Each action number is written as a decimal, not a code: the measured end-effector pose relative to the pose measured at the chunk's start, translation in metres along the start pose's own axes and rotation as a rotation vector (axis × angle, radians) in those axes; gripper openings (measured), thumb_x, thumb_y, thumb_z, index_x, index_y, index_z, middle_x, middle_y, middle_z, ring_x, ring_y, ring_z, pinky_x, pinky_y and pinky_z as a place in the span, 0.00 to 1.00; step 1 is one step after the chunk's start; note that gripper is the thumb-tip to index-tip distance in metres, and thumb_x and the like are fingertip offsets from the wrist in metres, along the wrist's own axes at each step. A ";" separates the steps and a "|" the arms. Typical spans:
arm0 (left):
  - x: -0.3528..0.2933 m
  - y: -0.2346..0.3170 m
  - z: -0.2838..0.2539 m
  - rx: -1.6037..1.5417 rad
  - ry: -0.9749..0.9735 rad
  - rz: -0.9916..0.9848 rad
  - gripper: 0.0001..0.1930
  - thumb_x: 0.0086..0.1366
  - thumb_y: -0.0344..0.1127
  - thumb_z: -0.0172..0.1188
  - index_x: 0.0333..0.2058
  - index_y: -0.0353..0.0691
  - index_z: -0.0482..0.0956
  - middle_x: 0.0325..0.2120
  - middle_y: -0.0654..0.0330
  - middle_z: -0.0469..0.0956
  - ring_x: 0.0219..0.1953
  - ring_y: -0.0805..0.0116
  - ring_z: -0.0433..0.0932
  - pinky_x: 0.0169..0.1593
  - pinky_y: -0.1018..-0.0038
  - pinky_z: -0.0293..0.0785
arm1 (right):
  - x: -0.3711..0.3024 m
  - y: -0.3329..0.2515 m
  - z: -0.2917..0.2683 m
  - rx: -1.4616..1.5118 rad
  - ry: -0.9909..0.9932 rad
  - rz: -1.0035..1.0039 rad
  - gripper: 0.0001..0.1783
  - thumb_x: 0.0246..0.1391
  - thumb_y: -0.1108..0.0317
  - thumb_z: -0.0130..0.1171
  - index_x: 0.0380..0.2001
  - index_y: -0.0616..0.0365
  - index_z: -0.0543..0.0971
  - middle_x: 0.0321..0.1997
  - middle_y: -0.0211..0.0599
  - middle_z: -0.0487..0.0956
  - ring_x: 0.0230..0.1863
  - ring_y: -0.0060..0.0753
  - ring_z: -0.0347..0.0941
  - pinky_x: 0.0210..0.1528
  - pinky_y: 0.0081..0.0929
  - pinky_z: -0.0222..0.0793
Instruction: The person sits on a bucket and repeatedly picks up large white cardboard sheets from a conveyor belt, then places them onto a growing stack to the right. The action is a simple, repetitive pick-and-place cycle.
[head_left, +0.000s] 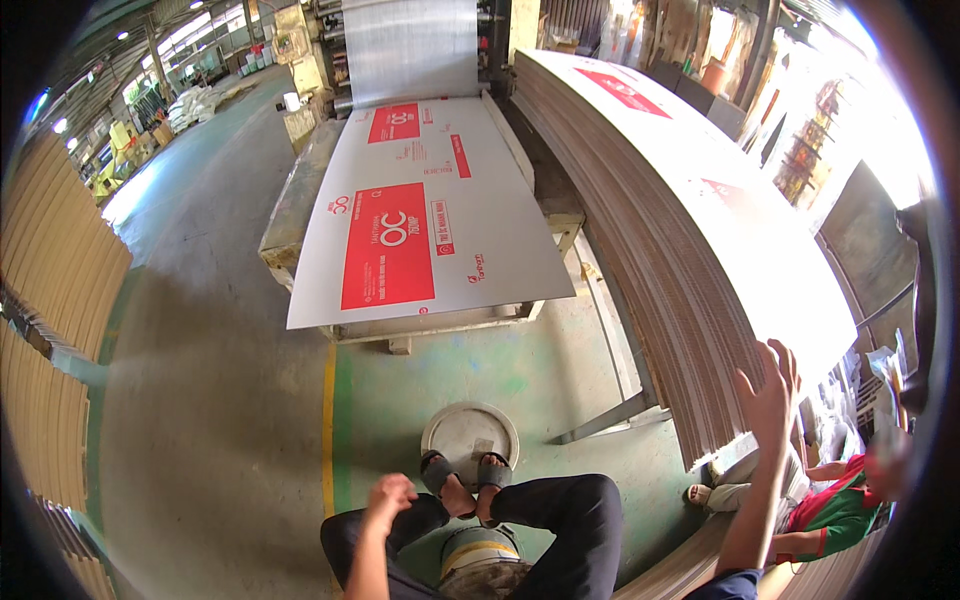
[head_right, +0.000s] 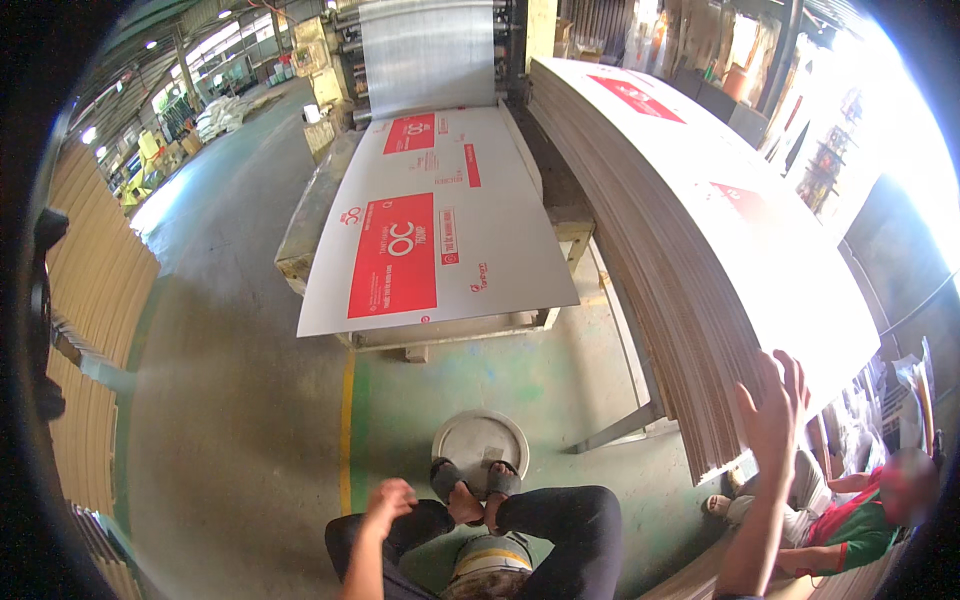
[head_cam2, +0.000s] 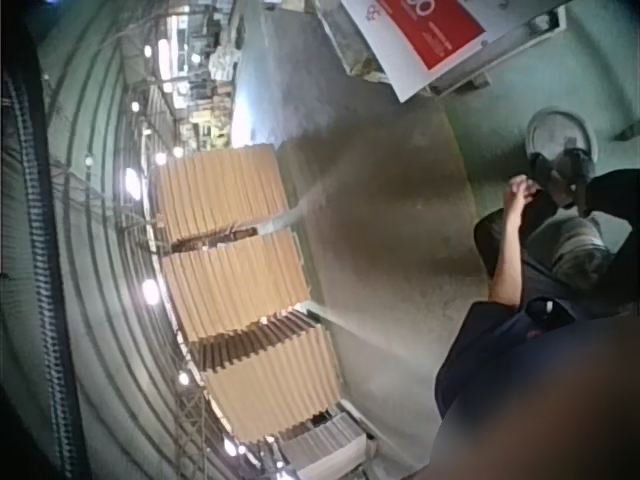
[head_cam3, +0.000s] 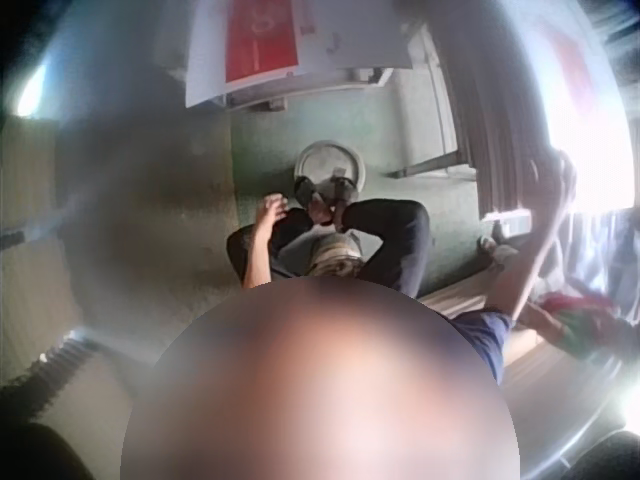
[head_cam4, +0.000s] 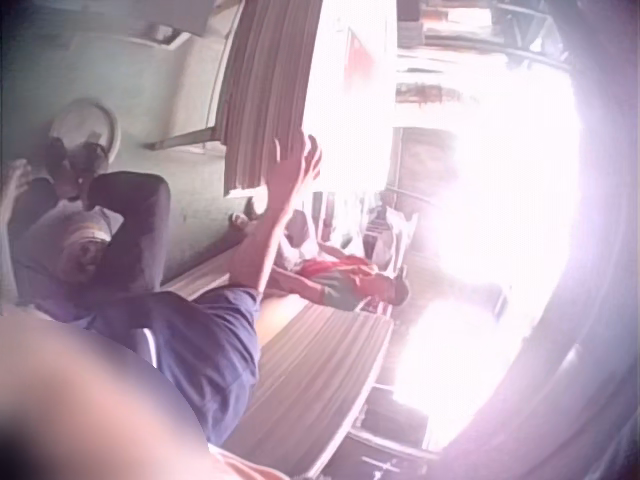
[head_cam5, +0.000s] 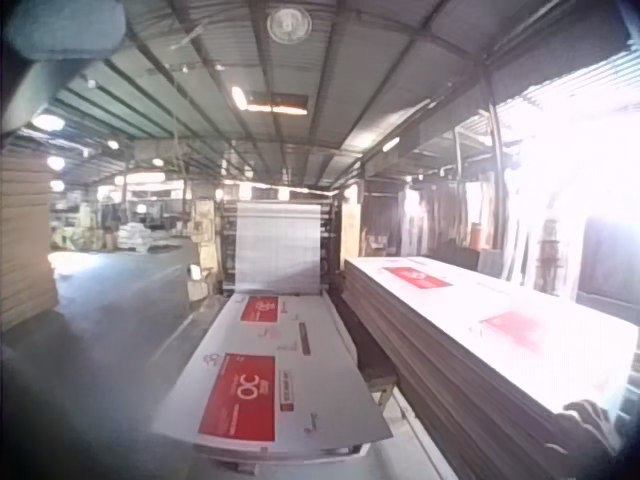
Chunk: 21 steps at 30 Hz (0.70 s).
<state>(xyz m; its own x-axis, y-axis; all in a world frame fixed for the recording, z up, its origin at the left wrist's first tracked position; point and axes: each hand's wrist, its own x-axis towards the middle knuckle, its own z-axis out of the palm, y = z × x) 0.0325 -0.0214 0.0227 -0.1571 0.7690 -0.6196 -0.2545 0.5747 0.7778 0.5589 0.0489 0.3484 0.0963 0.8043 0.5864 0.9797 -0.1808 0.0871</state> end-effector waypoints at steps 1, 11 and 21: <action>-0.017 -0.011 0.019 0.015 -0.088 -0.021 0.12 0.63 0.36 0.53 0.43 0.39 0.74 0.36 0.57 0.79 0.34 0.68 0.80 0.36 0.74 0.75 | -0.007 0.017 -0.011 -0.060 -0.096 0.120 0.25 0.42 0.68 0.66 0.47 0.55 0.75 0.52 0.40 0.75 0.52 0.44 0.71 0.57 0.40 0.64; -0.077 -0.070 0.127 0.280 -0.616 0.134 0.12 0.68 0.34 0.53 0.46 0.33 0.73 0.37 0.58 0.79 0.39 0.73 0.78 0.43 0.77 0.73 | -0.016 0.089 0.040 -0.059 0.124 -0.280 0.17 0.48 0.70 0.62 0.44 0.55 0.78 0.44 0.36 0.81 0.46 0.33 0.77 0.62 0.40 0.56; -0.129 0.184 0.261 -0.532 -1.136 0.035 0.24 0.69 0.47 0.50 0.53 0.31 0.65 0.39 0.58 0.76 0.37 0.74 0.76 0.41 0.73 0.75 | -0.061 -0.126 -0.045 0.322 0.203 -0.767 0.10 0.44 0.57 0.62 0.32 0.44 0.80 0.40 0.19 0.78 0.45 0.24 0.74 0.59 0.52 0.51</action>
<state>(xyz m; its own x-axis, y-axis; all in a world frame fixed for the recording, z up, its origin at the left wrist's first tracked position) 0.2549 0.0584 0.2729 0.6709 0.7401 0.0468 -0.6613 0.5686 0.4893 0.4214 -0.0027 0.3377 -0.6169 0.5162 0.5942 0.7663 0.5662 0.3037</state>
